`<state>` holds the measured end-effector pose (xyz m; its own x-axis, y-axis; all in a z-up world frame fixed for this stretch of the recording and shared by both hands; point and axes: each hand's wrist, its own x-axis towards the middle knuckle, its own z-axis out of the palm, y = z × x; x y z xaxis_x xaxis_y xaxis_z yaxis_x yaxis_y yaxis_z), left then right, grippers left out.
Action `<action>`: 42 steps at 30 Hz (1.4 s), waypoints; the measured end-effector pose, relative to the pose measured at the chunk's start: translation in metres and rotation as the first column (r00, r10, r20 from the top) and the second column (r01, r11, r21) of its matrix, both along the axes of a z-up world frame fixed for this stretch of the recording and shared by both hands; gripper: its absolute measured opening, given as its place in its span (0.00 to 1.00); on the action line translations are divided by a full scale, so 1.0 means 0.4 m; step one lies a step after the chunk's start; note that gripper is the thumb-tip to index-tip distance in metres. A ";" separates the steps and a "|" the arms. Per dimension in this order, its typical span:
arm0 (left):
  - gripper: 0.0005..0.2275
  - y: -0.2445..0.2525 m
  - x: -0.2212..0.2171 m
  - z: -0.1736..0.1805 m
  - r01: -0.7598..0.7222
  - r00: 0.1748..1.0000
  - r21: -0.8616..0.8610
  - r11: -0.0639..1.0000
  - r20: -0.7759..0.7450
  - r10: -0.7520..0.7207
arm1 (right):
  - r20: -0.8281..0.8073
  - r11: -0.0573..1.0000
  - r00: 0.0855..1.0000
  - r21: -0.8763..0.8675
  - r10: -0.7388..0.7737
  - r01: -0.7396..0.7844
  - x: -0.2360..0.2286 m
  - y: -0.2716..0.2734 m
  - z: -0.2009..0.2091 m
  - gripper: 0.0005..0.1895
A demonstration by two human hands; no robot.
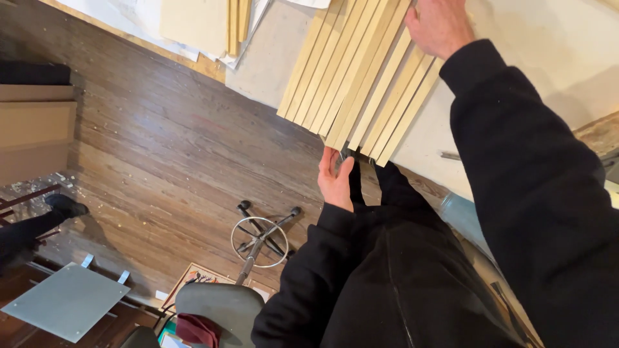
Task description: Applying wood glue to slats and using a corner clamp and hammer to assemble a wooden frame.
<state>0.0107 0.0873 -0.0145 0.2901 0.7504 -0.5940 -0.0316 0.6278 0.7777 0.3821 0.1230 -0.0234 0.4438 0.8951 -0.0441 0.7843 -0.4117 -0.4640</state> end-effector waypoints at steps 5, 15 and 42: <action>0.32 0.003 0.010 0.029 0.015 0.997 -0.063 0.998 0.070 -0.010 | -0.103 0.959 0.989 -0.274 -0.105 0.074 0.009 0.006 0.046 0.16; 0.25 -0.005 0.059 0.132 0.273 0.944 0.448 0.851 -0.294 -0.149 | -0.497 0.869 0.835 0.277 -0.236 0.411 -0.077 -0.235 0.208 0.13; 0.39 0.054 0.270 0.108 0.876 0.481 0.466 0.129 -0.867 -0.134 | -0.681 0.862 0.597 -0.101 -0.424 0.496 -0.287 -0.402 0.289 0.13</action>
<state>0.1189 0.1088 0.0286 0.7670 0.6416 -0.0083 0.5730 -0.6791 0.4588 0.2671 -0.0378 0.0923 0.6813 0.5960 -0.4250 -0.0283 -0.5587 -0.8289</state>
